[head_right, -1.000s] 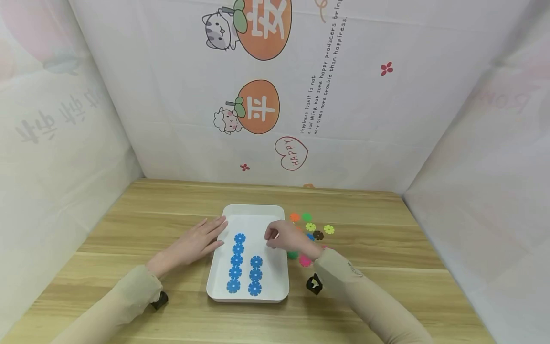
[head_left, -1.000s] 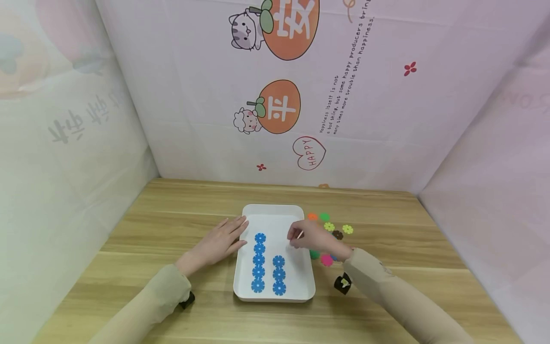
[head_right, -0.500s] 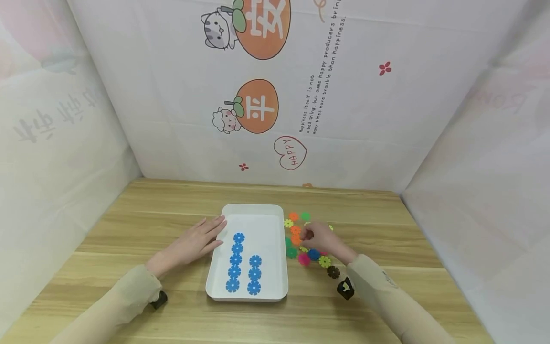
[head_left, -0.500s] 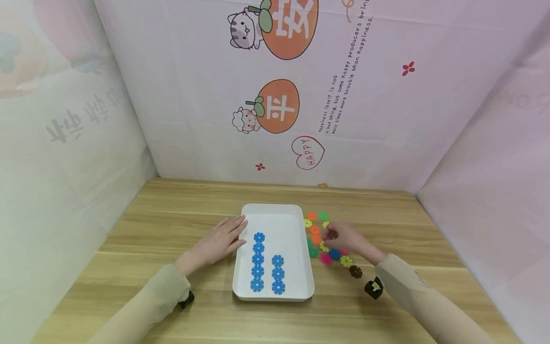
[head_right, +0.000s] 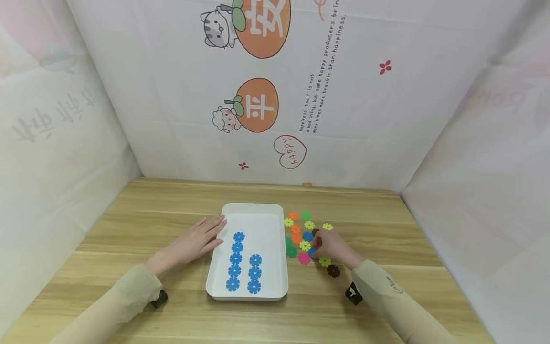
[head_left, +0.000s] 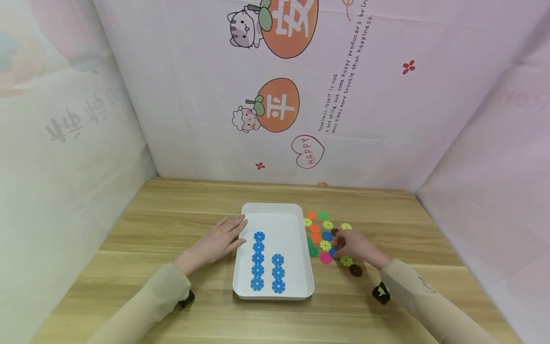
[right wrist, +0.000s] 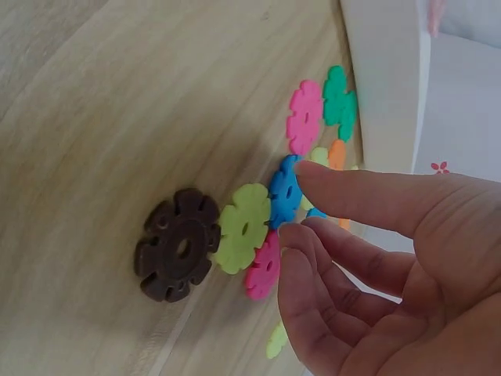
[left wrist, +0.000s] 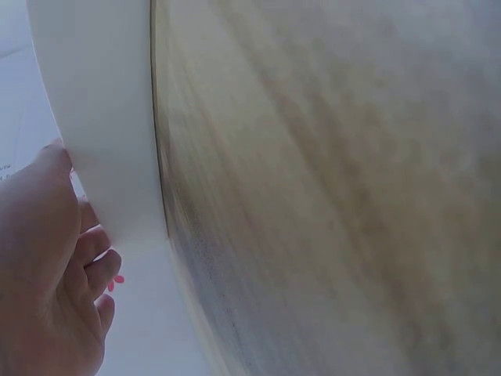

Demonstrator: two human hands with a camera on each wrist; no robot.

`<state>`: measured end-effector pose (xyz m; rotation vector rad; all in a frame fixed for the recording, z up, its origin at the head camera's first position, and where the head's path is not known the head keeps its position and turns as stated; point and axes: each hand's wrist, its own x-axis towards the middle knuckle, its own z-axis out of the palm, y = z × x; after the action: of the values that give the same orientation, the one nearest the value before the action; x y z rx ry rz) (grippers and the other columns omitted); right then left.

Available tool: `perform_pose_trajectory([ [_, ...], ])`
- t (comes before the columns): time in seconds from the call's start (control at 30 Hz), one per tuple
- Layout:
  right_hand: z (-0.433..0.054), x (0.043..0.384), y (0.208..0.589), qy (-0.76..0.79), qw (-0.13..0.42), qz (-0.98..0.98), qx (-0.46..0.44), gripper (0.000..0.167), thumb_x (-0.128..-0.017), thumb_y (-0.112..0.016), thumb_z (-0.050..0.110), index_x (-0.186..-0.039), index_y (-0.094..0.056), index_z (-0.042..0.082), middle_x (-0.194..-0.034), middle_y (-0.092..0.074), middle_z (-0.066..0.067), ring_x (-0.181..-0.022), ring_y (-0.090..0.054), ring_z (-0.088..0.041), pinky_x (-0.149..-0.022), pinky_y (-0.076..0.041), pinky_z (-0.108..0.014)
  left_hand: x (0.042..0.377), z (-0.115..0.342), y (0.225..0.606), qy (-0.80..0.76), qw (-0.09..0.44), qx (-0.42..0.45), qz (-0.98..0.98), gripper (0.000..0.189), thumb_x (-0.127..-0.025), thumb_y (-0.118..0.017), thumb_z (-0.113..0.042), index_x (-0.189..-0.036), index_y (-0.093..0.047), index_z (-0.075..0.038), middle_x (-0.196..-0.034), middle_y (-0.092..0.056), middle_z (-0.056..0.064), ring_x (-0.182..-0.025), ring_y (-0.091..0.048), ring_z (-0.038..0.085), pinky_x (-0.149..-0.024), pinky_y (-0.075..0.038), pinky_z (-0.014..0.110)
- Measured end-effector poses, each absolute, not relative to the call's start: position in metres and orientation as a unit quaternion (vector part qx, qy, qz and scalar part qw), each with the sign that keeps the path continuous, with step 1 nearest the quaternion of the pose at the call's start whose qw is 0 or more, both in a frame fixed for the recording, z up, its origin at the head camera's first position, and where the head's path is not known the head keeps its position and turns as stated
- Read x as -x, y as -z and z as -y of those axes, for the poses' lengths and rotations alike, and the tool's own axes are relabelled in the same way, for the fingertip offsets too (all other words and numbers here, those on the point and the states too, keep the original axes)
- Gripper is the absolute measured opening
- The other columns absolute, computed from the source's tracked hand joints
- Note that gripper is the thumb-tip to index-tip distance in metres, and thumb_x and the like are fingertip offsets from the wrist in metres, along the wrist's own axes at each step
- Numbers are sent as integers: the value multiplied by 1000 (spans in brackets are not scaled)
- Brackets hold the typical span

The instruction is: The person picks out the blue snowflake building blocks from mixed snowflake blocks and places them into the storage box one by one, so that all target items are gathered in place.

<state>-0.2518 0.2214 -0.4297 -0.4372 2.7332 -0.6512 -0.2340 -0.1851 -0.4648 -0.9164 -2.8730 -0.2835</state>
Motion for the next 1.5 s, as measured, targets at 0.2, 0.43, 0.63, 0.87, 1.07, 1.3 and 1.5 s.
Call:
perform_pose_trajectory([
  [0.2,-221,253,436,215,153,-955,134,27,-75,-84,9,-93,-65,3,-80,-60,-3,-73,-51,-15,-64,-45,-26,235,185,465,89,56,302,947,61,-105,-46,-39,-153,-35,-4,-161,-32,15,-150,-33,32,-122,-28,55],
  [0.43,-221,255,437,207,146,-958,136,28,-74,-86,11,-90,-65,3,-81,-62,-3,-72,-52,-15,-63,-47,-25,237,184,467,91,57,305,946,61,-105,-46,-39,-153,-35,-4,-161,-32,16,-150,-32,32,-122,-27,55],
  [0.63,-219,255,435,204,150,-959,130,28,-74,-85,9,-87,-61,4,-81,-60,-3,-72,-50,-15,-63,-45,-26,237,184,466,91,54,303,947,61,-105,-45,-40,-154,-34,-4,-162,-32,15,-150,-32,32,-122,-27,55],
  [0.87,-220,254,428,210,144,-955,151,13,-84,-73,5,-86,-60,4,-79,-59,-3,-71,-50,-15,-61,-43,-26,237,184,466,91,54,303,947,61,-105,-46,-39,-154,-34,-4,-162,-32,15,-150,-32,32,-122,-27,55],
  [1.07,-217,255,419,219,154,-949,166,7,-87,-67,3,-84,-61,6,-78,-59,-2,-69,-50,-14,-60,-42,-25,236,184,465,92,52,303,947,61,-105,-46,-39,-154,-34,-4,-162,-32,15,-150,-32,32,-122,-27,55],
  [1.3,-206,257,406,242,129,-941,198,5,-90,-64,4,-85,-63,6,-79,-61,-3,-71,-50,-13,-61,-42,-24,236,185,466,94,53,301,947,61,-105,-46,-39,-154,-35,-4,-162,-32,15,-150,-33,32,-122,-27,55],
  [1.5,-185,259,393,262,125,-932,216,4,-92,-65,9,-88,-64,7,-84,-66,-3,-73,-54,-13,-62,-47,-23,235,185,467,93,53,301,948,61,-105,-46,-39,-153,-35,-4,-161,-32,15,-150,-33,33,-122,-27,56],
])
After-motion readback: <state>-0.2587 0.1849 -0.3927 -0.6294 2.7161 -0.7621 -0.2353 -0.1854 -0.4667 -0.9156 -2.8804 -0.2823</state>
